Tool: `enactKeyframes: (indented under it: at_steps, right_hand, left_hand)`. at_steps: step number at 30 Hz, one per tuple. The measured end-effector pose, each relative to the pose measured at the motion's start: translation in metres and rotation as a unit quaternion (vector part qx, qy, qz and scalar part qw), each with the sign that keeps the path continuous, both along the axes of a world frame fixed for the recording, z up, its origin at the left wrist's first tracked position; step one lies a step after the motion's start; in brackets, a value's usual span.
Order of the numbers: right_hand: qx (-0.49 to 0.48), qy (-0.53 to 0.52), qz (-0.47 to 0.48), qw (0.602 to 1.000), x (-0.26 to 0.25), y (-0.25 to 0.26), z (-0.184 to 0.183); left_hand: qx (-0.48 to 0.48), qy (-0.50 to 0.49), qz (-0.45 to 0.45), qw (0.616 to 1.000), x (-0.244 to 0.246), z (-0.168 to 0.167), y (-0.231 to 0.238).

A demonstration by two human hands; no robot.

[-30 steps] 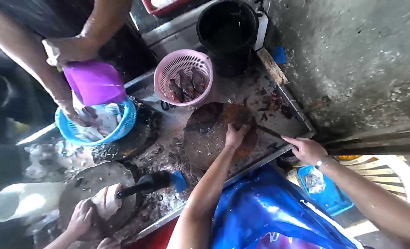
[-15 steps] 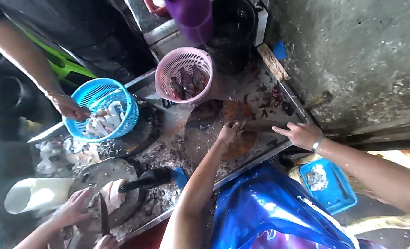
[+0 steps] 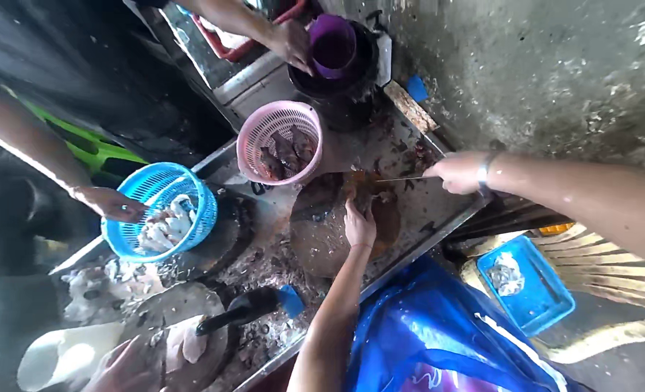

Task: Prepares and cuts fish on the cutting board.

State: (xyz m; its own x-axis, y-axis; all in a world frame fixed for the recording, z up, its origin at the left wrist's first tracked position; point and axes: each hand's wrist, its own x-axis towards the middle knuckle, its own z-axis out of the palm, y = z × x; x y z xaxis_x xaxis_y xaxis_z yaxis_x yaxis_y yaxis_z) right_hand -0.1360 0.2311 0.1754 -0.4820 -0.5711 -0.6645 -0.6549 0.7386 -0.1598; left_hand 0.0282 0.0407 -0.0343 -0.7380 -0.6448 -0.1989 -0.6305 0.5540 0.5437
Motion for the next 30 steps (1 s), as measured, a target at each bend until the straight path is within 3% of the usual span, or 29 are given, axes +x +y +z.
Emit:
enactKeyframes:
  at_steps: [2,4,6,10,14,16,18,20,22,23,24,25,27,30]
  right_hand:
    - [-0.089,-0.141,-0.172,0.971,0.013,0.016,-0.036]
    - [-0.142,-0.269,-0.341,0.890,0.033,0.028,-0.089]
    - [-0.179,-0.272,-0.428,0.843,0.052,0.032,-0.129]
    - [-0.299,-0.182,-0.433,0.831,0.085,0.036,-0.168]
    - [-0.287,-0.304,-0.357,0.835,0.112,0.044,-0.191]
    - [-0.271,-0.270,-0.311,0.870,0.124,0.046,-0.201]
    - [-0.273,-0.166,-0.254,0.913,0.130,0.049,-0.201]
    - [-0.291,-0.095,-0.175,0.936,0.138,0.063,-0.201]
    - [-0.259,-0.011,-0.099,0.961,0.151,0.085,-0.199]
    - [-0.232,0.026,-0.052,0.971,0.157,0.097,-0.198]
    - [-0.207,0.059,-0.008,0.977,0.158,0.107,-0.199]
    - [-0.182,0.079,0.026,0.980,0.156,0.112,-0.199]
    - [-0.117,0.078,0.019,0.990,0.133,0.093,-0.191]
    - [-0.103,0.087,-0.108,0.985,0.090,0.043,-0.174]
  left_hand:
    - [0.039,0.023,0.077,0.996,0.003,-0.006,0.007]
    - [0.079,0.044,0.118,0.989,0.009,-0.006,0.013]
    - [0.115,0.073,0.135,0.982,0.016,-0.003,0.014]
    - [0.174,0.146,0.188,0.956,0.011,0.017,0.000]
    - [0.303,0.331,0.212,0.868,-0.032,0.052,-0.068]
    - [0.304,0.383,0.202,0.849,-0.029,0.063,-0.112]
    - [0.225,0.397,0.234,0.858,0.010,0.063,-0.139]
    - [0.171,0.294,0.327,0.882,0.077,0.073,-0.133]
    - [0.223,-0.008,0.391,0.893,0.136,0.095,-0.112]
    - [0.204,-0.129,0.375,0.895,0.162,0.069,-0.098]
    - [0.039,-0.104,0.396,0.911,0.187,0.002,-0.070]
    - [0.047,-0.163,0.373,0.912,0.206,-0.031,-0.061]
    - [0.135,-0.289,0.310,0.895,0.215,-0.046,-0.061]
    - [0.134,-0.247,0.332,0.900,0.208,-0.057,-0.062]
